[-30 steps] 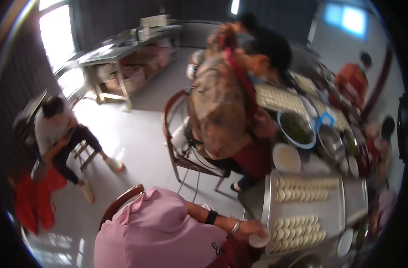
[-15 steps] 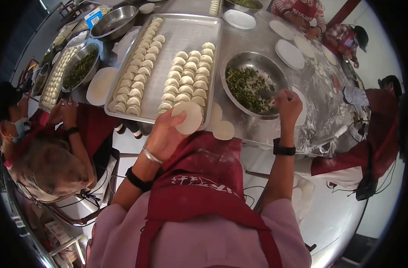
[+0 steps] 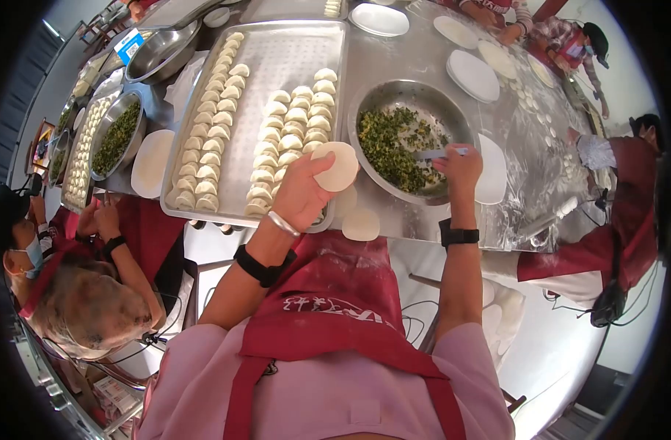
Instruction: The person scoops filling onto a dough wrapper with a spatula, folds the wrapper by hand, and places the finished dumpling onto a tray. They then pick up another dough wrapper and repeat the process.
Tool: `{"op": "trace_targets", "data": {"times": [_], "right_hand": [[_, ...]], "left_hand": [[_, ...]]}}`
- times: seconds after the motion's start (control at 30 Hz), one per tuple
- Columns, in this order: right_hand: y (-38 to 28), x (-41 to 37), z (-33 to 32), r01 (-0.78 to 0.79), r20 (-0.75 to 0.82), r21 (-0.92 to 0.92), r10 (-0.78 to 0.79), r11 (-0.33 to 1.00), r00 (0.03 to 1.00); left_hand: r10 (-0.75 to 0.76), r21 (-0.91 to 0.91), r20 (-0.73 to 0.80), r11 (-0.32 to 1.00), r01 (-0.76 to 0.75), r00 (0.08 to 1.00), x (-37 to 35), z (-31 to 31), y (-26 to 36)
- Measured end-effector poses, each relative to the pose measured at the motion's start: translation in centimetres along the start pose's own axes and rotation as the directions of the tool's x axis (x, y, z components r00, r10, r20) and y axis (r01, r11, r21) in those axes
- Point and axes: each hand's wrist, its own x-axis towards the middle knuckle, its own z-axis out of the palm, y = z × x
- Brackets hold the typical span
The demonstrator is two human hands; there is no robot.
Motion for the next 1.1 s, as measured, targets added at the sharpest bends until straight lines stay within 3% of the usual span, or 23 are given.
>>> {"op": "trace_targets", "data": {"times": [0.17,0.57,0.7,0.77,0.8,0.93,0.97,1.07,1.1], "right_hand": [[-0.4,-0.5,2.7,-0.119,0.076,0.212,0.105,0.970,0.992],[-0.8,-1.3,2.7,-0.365,0.199,0.516,0.307,0.775,0.931],[-1.7,-1.5,1.5,-0.354,0.245,0.551,0.259,0.756,0.934],[-3.2,-1.8,0.8,-0.333,0.243,0.576,0.232,0.747,0.942],[-3.8,-2.0,0.5,-0.315,0.227,0.582,0.221,0.750,0.948],[-6.1,-3.5,1.0,-0.177,0.099,0.586,0.147,0.790,0.984],[-6.4,-4.2,1.4,-0.126,0.050,0.578,0.119,0.806,0.992],[-6.5,-7.5,2.9,0.231,-0.117,0.361,-0.202,0.904,0.972],[-6.0,-8.2,3.2,0.388,-0.124,0.166,-0.371,0.907,0.920]], "left_hand": [[-0.006,-0.025,0.030,1.000,0.006,1.000,2.5,-0.2,-0.7],[0.041,-0.097,-0.039,0.994,-0.045,0.998,4.6,0.5,0.1],[0.032,-0.081,-0.008,0.996,-0.032,0.999,5.9,0.5,-0.2],[0.061,-0.018,0.076,0.998,-0.060,0.995,6.9,0.7,-1.2],[0.075,0.012,0.118,0.997,-0.077,0.990,7.5,0.9,-1.7],[-0.011,-0.298,0.115,0.954,0.045,0.993,9.1,4.1,-2.4],[-0.002,-0.305,0.124,0.952,0.039,0.992,9.5,4.8,-2.6],[0.004,-0.315,0.149,0.948,0.044,0.989,10.4,5.9,-3.2],[0.009,-0.317,0.134,0.948,0.034,0.991,10.8,6.0,-3.3]]}}
